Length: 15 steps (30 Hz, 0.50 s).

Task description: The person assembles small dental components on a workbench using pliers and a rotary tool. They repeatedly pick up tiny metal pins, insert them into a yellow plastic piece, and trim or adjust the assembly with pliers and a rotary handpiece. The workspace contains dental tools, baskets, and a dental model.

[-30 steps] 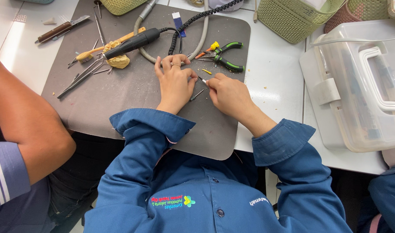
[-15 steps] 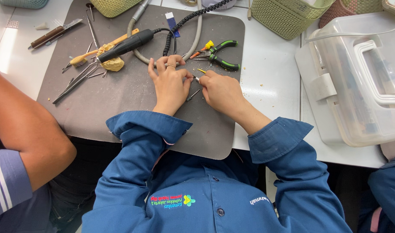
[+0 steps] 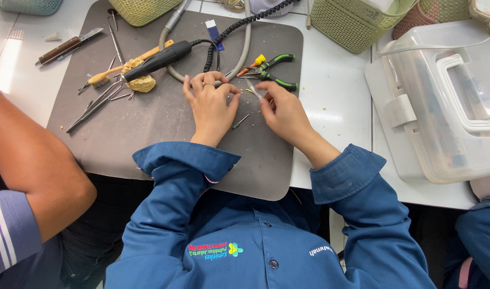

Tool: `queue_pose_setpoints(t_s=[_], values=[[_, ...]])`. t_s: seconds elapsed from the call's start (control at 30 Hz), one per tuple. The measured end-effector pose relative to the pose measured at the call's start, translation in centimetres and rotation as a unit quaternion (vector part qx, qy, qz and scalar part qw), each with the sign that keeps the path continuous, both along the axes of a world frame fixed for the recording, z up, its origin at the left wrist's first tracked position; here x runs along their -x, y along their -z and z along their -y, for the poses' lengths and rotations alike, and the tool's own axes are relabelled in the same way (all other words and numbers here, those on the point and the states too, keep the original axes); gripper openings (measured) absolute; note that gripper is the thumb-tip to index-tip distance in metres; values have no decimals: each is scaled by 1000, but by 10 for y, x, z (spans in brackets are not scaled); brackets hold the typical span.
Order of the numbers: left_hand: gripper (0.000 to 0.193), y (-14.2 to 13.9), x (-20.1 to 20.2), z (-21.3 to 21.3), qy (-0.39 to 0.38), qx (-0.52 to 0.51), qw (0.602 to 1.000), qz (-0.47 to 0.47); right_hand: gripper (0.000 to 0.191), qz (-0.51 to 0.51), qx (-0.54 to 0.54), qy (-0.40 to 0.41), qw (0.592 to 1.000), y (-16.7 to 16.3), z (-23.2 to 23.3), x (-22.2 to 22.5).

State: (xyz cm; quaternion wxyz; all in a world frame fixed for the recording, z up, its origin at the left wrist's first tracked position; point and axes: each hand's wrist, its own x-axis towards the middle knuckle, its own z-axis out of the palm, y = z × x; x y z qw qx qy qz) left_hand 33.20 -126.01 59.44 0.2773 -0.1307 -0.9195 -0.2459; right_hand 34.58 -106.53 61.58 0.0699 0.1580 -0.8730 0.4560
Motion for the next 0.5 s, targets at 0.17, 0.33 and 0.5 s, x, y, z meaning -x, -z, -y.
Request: queue_pose_setpoints(t_s=[0.17, 0.33, 0.5], values=[[8, -5, 1, -2, 90, -52, 994, -37, 19, -38, 44, -36, 998, 11, -3, 7], [7, -8, 0, -6, 118, -53, 990, -59, 14, 10, 86, -33, 996, 22, -9, 14], [7, -7, 1, -9, 130, -43, 989, -63, 19, 86, 146, -46, 984, 22, -13, 17]])
